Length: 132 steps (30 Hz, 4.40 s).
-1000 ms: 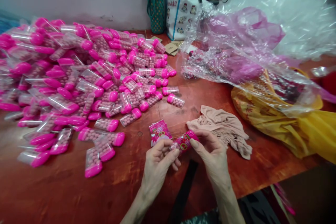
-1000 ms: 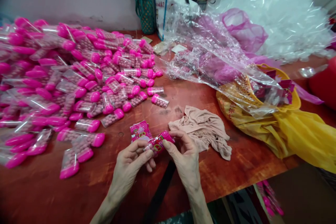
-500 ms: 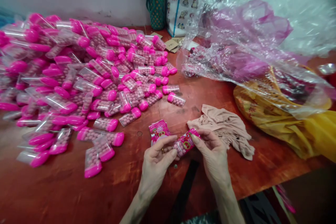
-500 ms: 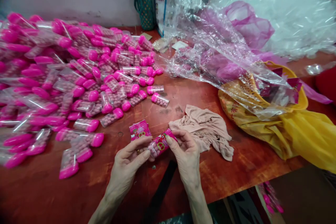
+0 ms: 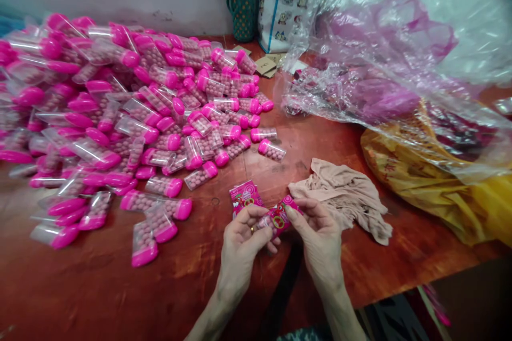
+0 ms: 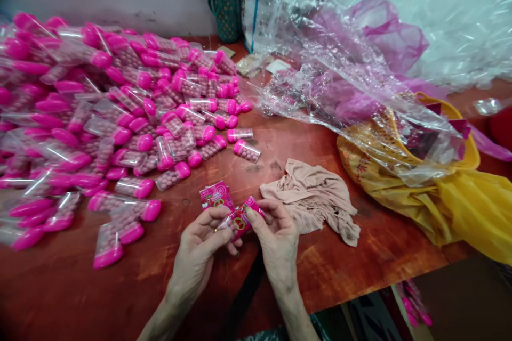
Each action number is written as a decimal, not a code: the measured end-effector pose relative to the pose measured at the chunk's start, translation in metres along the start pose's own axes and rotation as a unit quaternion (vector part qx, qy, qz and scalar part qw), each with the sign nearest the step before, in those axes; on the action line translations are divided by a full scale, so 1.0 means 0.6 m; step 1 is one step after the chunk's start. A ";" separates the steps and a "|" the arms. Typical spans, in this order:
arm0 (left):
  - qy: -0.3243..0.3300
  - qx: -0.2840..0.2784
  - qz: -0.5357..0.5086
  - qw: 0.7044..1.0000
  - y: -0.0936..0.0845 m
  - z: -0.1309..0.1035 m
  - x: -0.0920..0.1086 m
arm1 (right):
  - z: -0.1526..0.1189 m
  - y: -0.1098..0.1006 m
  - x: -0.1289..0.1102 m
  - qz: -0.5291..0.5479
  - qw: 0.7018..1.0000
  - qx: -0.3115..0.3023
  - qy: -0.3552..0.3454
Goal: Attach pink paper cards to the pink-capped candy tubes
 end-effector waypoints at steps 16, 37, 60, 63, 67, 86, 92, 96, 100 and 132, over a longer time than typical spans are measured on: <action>0.062 0.069 0.076 0.993 -0.010 -0.009 0.026 | 0.003 -0.008 0.014 0.027 0.998 0.034 0.034; 0.353 -0.121 0.519 0.769 0.035 -0.024 0.061 | 0.012 -0.015 0.025 -0.003 0.999 -0.004 0.042; 0.019 -0.015 0.030 0.999 0.008 0.005 0.006 | 0.012 0.007 0.005 0.034 0.999 -0.023 0.012; 0.044 0.003 0.030 0.999 0.003 0.004 0.015 | 0.001 0.023 0.015 0.042 0.998 -0.048 0.027; 0.070 0.014 0.023 0.997 -0.001 0.004 0.020 | -0.015 0.050 0.031 0.078 0.989 -0.105 0.073; 0.018 0.027 0.083 0.996 -0.039 0.022 0.023 | -0.030 0.071 0.018 -0.013 0.969 -0.230 0.092; 0.026 0.024 0.052 0.998 -0.038 0.018 0.025 | -0.041 0.076 0.029 -0.001 0.973 -0.212 0.096; -0.023 -0.021 0.052 0.998 -0.021 0.016 0.019 | -0.042 0.069 0.030 -0.003 0.981 -0.174 0.088; -0.021 0.063 -0.057 0.996 -0.041 0.019 0.019 | -0.050 0.075 0.031 -0.010 0.980 -0.181 0.087; 0.006 0.004 -0.021 1.000 -0.021 0.008 0.024 | -0.044 0.058 0.014 0.018 0.985 -0.168 0.026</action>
Point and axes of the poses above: each hand's wrist, its own z-axis towards the middle knuckle, its own y-axis out of the palm, x = y × z, the point moved 8 cm from there along z, towards the middle knuckle, and after that the axes turned 2 degrees about y, right-handed, at the moved point
